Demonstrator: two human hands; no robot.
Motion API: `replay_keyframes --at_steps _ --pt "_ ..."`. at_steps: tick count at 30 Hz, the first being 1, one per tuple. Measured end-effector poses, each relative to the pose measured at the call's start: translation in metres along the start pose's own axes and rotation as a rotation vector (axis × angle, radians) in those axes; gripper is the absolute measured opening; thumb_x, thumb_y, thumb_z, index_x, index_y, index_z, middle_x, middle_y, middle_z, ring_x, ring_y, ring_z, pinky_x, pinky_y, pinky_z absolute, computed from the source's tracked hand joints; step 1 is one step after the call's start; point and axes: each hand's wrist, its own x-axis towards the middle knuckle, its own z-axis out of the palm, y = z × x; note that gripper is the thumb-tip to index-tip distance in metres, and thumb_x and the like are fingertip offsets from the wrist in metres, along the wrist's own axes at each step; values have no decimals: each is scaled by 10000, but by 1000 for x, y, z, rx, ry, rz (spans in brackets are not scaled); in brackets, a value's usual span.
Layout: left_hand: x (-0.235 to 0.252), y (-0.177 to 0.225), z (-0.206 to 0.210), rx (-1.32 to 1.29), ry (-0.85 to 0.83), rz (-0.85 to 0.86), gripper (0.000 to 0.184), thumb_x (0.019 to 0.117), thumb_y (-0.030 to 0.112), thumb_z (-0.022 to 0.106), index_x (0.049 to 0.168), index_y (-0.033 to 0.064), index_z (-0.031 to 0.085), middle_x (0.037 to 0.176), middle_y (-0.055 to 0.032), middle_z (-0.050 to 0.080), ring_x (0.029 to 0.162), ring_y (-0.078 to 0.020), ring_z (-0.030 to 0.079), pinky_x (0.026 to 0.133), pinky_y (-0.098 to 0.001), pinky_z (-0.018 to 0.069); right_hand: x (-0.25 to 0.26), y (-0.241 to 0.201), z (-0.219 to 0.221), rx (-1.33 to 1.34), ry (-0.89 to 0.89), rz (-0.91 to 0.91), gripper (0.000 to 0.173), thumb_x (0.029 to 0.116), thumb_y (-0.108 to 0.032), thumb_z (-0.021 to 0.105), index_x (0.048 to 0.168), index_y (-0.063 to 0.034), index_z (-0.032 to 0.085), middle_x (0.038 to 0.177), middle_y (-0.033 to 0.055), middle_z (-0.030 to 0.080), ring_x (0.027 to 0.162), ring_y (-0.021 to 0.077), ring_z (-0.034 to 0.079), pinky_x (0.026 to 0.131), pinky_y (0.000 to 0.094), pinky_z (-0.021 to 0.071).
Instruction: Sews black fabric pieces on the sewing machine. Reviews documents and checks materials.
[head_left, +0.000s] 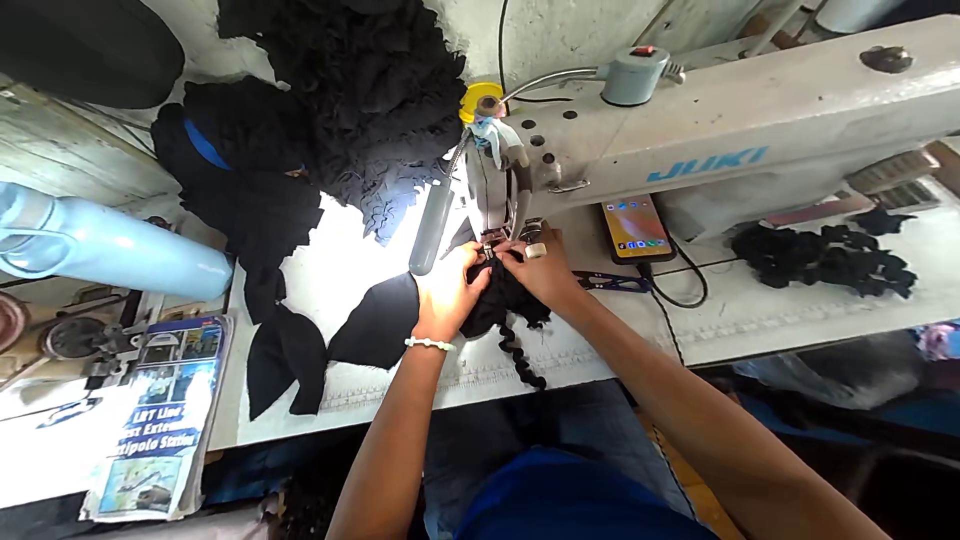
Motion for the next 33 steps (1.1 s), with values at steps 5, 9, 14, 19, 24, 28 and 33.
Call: replay_keyframes --at_steps 5,9,14,19,24,28,33 --pt "-9 -3 6 -12 57 -9 222 982 80 576 1093 50 766 1285 -57 720 1160 -222 700 1003 -492 529 -65 -24 -1 -87 89 -182 348 971 -344 668 1022 -8 743 968 177 712 909 358 699 778 504 580" --pt "-21 1 16 183 180 55 200 972 72 612 1089 71 775 1311 -86 703 1188 -327 676 963 -668 453 -102 -24 14 -122 47 -196 331 925 -341 706 964 -13 729 900 169 684 871 358 684 744 433 580" --pt "-58 1 12 250 143 178 264 991 33 552 1149 59 762 1267 -83 728 1238 -298 661 1050 -541 498 -102 -13 4 -21 15 -188 120 886 -129 691 877 -11 716 888 164 669 880 339 674 766 406 575" --pt "-82 11 6 203 154 207 269 972 1 563 1155 42 756 1271 -120 723 1220 -352 666 1052 -578 487 -101 -15 -14 290 -25 -23 172 958 -117 648 1014 32 713 957 145 721 860 177 699 785 275 575" --pt "-101 31 11 168 140 250 255 983 255 641 1103 71 768 1158 -106 747 1098 -308 697 952 -440 548 -97 -16 -20 341 88 31 319 1022 -65 520 1317 14 609 973 86 734 834 96 699 757 230 572" --pt "-92 25 6 85 163 154 162 981 83 619 1019 34 768 1027 -139 738 971 -304 707 856 -402 577 -88 -6 -11 137 68 -51 277 965 -4 552 1136 -9 770 1003 192 695 890 269 680 811 358 573" --pt "-74 19 -3 -193 104 31 176 1013 94 575 984 6 725 987 -121 721 990 -261 679 919 -414 527 -80 -9 0 -114 -16 -150 274 948 -197 718 1087 37 743 1058 240 679 1001 423 673 819 508 589"
